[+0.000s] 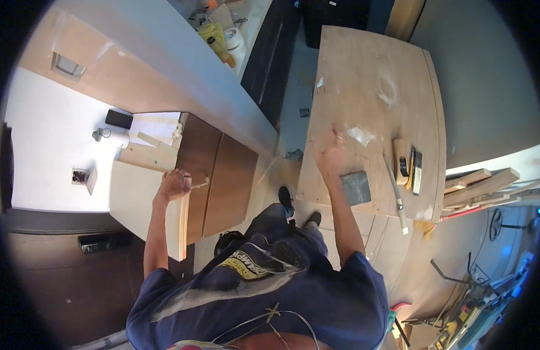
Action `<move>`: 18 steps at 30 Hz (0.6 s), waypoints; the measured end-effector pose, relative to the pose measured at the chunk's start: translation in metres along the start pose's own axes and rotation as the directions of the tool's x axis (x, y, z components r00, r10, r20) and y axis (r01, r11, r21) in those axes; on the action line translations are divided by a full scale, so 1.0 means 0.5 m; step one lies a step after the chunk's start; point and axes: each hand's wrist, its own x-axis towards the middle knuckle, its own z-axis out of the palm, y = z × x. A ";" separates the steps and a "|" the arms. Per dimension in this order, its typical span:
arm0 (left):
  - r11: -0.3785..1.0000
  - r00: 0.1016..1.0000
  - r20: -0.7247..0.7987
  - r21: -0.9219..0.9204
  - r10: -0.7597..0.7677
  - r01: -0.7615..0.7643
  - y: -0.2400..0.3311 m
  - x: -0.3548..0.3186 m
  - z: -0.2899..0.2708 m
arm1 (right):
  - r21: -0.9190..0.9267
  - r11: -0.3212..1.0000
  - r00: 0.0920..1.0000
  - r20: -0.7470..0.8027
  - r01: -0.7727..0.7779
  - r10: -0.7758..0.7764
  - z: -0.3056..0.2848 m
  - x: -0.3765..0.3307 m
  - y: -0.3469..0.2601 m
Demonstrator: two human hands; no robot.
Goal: The person sands the surface and edges of a wooden panel using a sanding block, moves the panel around, and subsequently applies liquid from a bottle onto one of the edges.
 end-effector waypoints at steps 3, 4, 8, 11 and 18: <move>0.999 0.996 0.076 0.018 0.049 -0.051 -0.031 0.022 0.013 | 0.164 0.984 0.995 0.060 0.074 -0.084 0.109 0.151 -0.123; 0.997 0.995 0.060 -0.026 0.074 -0.072 -0.041 0.029 0.020 | 0.200 0.974 0.990 0.069 0.107 -0.123 0.147 0.204 -0.155; 0.971 0.990 -0.010 -0.192 0.141 -0.140 -0.072 0.056 0.043 | 0.372 0.928 0.931 0.345 -0.023 -0.116 0.359 0.433 -0.258; 0.930 0.993 -0.022 -0.348 0.119 -0.119 -0.037 0.062 -0.008 | 0.398 0.915 0.885 0.449 -0.073 -0.125 0.535 0.603 -0.261; 0.906 0.981 -0.097 -0.378 0.168 -0.192 -0.047 0.064 -0.015 | 0.274 0.959 0.703 0.669 0.072 -0.243 0.796 0.707 -0.253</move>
